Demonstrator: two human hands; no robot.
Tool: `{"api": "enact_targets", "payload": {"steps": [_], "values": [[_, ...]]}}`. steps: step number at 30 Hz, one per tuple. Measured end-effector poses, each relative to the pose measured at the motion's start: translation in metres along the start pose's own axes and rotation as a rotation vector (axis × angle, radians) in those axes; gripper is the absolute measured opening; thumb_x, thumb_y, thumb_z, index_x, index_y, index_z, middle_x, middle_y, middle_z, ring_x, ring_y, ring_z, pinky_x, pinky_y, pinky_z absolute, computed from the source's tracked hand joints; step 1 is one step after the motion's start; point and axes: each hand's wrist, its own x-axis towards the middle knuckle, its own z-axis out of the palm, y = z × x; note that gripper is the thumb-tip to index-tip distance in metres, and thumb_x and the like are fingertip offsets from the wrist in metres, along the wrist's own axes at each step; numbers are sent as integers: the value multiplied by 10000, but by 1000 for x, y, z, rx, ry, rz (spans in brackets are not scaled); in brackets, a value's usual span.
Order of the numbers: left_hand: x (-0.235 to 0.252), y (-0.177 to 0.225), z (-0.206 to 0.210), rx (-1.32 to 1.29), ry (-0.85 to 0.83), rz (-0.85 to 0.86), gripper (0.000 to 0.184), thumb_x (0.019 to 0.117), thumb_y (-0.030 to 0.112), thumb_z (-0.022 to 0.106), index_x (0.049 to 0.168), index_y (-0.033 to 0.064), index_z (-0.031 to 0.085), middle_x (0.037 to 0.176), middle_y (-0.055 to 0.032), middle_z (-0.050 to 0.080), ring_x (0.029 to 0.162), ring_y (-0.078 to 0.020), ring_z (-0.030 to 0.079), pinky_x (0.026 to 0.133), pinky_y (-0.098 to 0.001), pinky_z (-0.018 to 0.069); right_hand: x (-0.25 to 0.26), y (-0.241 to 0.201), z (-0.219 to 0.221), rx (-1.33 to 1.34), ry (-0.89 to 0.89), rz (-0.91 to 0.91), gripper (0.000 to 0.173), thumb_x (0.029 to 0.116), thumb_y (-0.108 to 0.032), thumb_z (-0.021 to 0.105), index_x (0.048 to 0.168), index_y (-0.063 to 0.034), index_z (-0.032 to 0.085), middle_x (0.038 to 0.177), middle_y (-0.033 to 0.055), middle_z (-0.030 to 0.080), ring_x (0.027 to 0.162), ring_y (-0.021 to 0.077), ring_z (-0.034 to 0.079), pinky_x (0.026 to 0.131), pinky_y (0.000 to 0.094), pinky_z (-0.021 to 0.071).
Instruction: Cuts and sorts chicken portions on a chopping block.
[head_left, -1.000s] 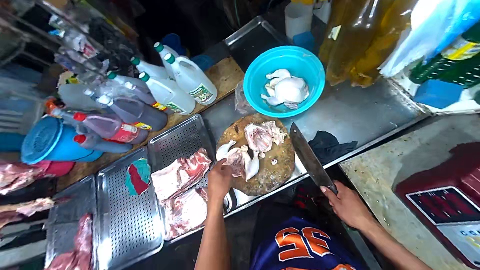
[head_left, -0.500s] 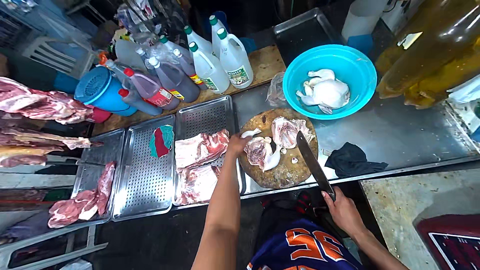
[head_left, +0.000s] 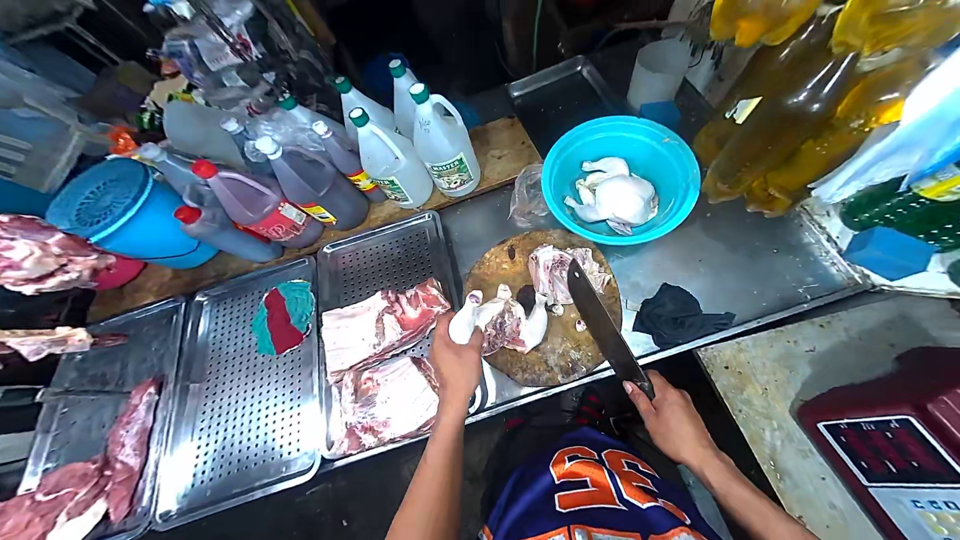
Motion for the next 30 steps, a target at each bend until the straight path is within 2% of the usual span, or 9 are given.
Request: {"api": "enact_targets", "payload": {"steps": [4,7,10,13,15,20,23,27,30], "values": [[-10,-20,1,-14,88,103,382,816,173,780,1160,50,664,976,-84,733,900,-175,719,834,-446,597,-3,-60,18,122,-139,-41,412,1047,-501,515,1182,-127,623,770,49,654,654,202,667,664,451,592],[-9,-42,-1,-101,106,119,361,804,142,783,1129,36,668,973,-72,727,893,-139,711,836,-387,602,13,-83,47,248,-223,63,439,1058,-511,498,1196,-104,587,746,59,638,584,197,651,590,415,599],[0,-68,-10,-312,93,-101,496,845,106,754,1298,-19,594,1095,-150,702,979,-191,703,869,-424,599,24,-82,67,400,-161,205,447,1073,-487,490,1215,-69,558,723,70,617,533,194,628,526,388,587],[4,-95,-5,-563,70,-312,589,850,67,736,1384,-22,507,1131,-207,664,918,-256,719,717,-465,641,24,-82,69,379,-89,208,429,1068,-476,505,1200,-73,570,716,58,612,532,184,623,525,382,582],[1,-96,-5,-635,23,-358,612,858,55,731,1410,-21,476,1160,-226,646,936,-290,723,729,-497,655,19,-88,67,329,-53,171,408,1064,-479,513,1172,-90,576,711,46,614,543,176,635,538,377,594],[-13,-79,-10,-610,-48,-331,568,849,118,773,1350,-9,538,1134,-200,666,947,-268,730,763,-491,659,-11,-120,63,150,88,56,392,1053,-486,514,1131,-112,606,708,17,630,583,162,649,593,388,592],[-30,-75,-10,-637,-65,-354,569,860,138,784,1350,6,526,1151,-198,654,955,-279,726,761,-497,660,-25,-141,68,47,120,-11,424,1055,-484,502,1179,-91,603,728,45,638,639,207,663,637,434,581],[-50,-71,-7,-637,-34,-345,549,851,149,793,1325,14,551,1129,-176,661,974,-244,713,778,-474,652,-19,-137,94,-136,7,42,498,1064,-529,429,1279,-103,572,852,103,701,830,298,723,766,511,594],[-56,-70,-6,-556,-25,-300,496,823,164,789,1257,31,586,1065,-125,677,935,-187,700,788,-406,622,-13,-122,107,-191,-64,81,503,1066,-541,411,1278,-114,572,910,120,712,905,313,731,803,516,595]]}}
